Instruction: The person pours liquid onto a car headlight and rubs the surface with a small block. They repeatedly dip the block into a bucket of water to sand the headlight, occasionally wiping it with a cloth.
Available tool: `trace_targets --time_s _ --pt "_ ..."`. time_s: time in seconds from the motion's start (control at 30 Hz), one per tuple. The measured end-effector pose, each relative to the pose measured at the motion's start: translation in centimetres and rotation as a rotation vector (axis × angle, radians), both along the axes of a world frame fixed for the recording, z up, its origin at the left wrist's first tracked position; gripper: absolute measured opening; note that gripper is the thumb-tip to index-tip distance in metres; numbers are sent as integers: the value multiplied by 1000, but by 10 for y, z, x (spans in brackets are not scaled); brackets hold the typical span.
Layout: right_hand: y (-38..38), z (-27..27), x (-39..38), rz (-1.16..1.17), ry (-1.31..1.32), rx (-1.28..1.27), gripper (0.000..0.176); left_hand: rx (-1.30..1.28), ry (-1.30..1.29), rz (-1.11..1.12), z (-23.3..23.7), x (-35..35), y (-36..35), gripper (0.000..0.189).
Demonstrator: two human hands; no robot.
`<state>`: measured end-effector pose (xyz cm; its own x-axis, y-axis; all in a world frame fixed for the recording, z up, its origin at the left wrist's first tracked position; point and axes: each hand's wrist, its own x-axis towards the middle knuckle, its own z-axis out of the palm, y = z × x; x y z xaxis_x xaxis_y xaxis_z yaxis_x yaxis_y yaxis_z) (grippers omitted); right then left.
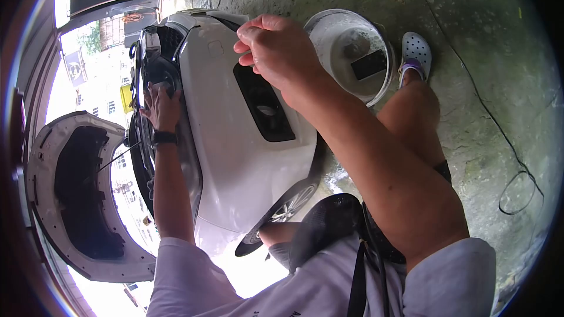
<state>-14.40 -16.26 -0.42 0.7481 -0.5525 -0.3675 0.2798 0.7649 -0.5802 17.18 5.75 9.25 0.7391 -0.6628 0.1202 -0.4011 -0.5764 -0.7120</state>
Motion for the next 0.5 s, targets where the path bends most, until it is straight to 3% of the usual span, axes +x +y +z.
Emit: trace_targets --time_s 0.07,0.3,0.4,0.5 --pt "0 -2 3 16 7 -12 27 -22 2 3 -2 5 -4 50" --pt "-3 1 6 36 -10 3 26 -47 -8 94 2 -97 75 43" --pt "-1 2 5 17 -13 0 28 -33 -31 -5 -2 -67 48 41" --pt "2 -1 2 -20 -20 36 27 -10 -11 61 -3 -39 12 42"
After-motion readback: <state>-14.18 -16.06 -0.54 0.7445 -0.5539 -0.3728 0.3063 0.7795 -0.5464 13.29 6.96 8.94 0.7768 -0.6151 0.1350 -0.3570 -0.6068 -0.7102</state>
